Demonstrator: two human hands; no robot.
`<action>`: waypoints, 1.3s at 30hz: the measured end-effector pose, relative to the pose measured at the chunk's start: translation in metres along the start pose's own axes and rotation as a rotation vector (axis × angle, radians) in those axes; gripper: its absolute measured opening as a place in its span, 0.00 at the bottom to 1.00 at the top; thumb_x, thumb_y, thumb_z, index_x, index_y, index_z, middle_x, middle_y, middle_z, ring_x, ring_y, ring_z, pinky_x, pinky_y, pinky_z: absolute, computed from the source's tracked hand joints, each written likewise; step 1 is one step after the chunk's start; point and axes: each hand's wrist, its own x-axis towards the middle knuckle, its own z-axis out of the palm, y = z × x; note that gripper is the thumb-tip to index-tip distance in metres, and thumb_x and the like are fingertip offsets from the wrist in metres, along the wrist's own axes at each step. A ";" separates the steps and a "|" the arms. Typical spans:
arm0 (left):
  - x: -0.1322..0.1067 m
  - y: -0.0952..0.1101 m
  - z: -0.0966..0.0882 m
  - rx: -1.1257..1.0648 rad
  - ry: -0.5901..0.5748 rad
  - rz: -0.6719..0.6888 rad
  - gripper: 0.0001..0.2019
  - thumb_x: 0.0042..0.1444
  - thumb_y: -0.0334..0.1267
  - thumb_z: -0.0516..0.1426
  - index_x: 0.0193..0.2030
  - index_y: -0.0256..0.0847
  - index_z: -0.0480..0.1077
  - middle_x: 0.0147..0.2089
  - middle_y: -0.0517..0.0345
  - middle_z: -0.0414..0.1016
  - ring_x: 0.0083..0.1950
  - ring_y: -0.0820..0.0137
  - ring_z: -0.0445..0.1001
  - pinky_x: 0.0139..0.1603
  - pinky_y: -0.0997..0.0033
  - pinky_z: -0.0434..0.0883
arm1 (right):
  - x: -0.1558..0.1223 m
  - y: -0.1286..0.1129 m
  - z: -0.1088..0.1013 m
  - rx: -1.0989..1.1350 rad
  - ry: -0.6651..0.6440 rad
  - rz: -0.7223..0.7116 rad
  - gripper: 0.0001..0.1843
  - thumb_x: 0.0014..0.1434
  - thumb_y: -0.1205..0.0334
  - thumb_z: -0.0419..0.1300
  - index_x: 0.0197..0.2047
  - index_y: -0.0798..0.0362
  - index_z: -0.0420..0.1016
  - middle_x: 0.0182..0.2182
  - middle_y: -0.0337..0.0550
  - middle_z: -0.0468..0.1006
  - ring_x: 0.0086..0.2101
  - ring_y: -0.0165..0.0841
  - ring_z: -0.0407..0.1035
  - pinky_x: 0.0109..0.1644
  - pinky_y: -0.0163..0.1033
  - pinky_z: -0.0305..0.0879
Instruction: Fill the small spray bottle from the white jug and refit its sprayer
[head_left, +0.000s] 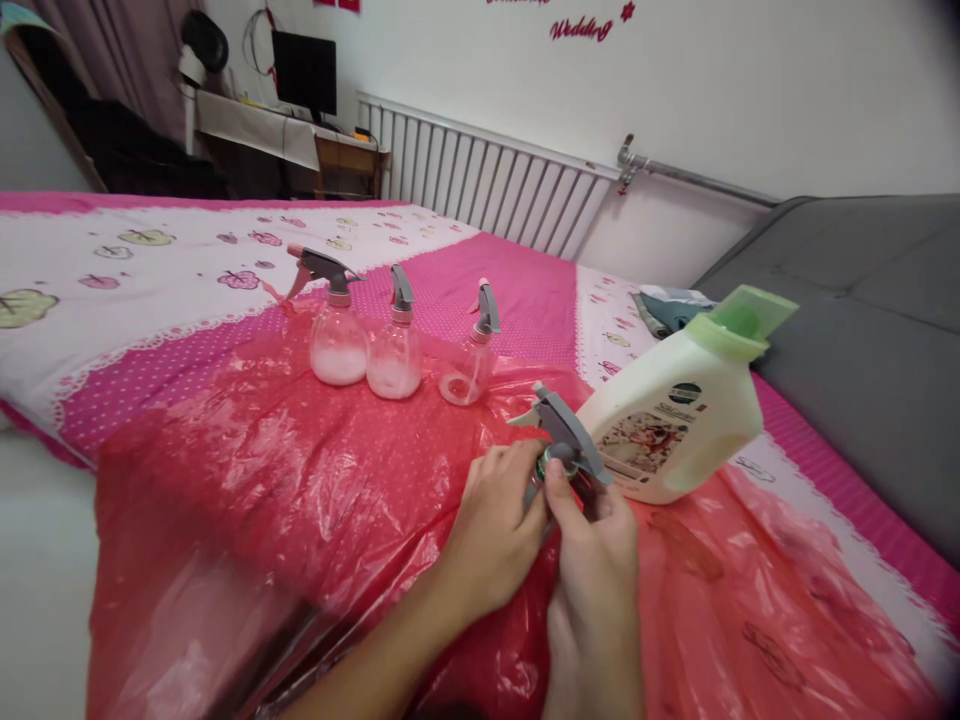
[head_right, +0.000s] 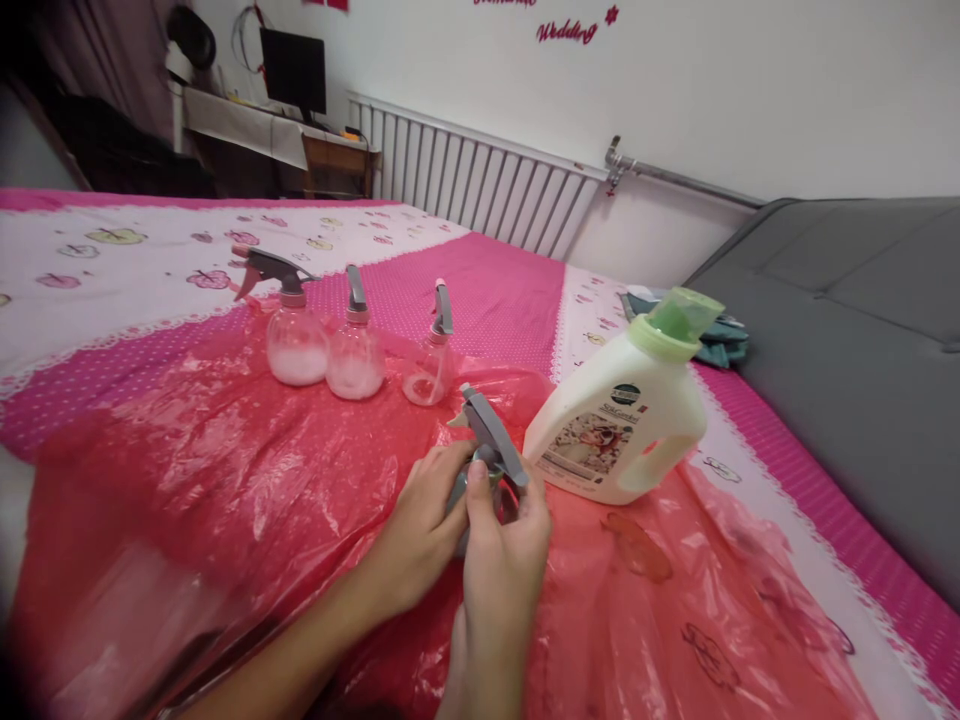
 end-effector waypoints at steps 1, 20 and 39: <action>0.000 0.000 0.000 0.002 0.001 -0.002 0.13 0.75 0.43 0.47 0.55 0.46 0.71 0.53 0.54 0.77 0.52 0.57 0.71 0.54 0.56 0.64 | 0.001 0.001 0.000 -0.023 0.005 -0.002 0.29 0.48 0.46 0.74 0.48 0.56 0.81 0.48 0.52 0.84 0.51 0.44 0.77 0.62 0.53 0.68; -0.006 0.003 -0.003 -0.033 -0.017 0.040 0.15 0.75 0.39 0.46 0.64 0.47 0.62 0.59 0.54 0.74 0.56 0.60 0.70 0.59 0.57 0.63 | 0.004 -0.003 0.004 -0.190 0.160 -0.093 0.27 0.45 0.47 0.75 0.43 0.56 0.81 0.41 0.51 0.84 0.43 0.43 0.77 0.50 0.48 0.73; -0.001 -0.002 0.003 -0.028 0.025 0.020 0.14 0.73 0.35 0.48 0.60 0.48 0.69 0.57 0.55 0.77 0.54 0.59 0.71 0.57 0.56 0.63 | 0.004 -0.003 0.005 -0.108 0.080 -0.051 0.30 0.43 0.44 0.74 0.44 0.54 0.77 0.44 0.48 0.81 0.47 0.42 0.75 0.57 0.51 0.69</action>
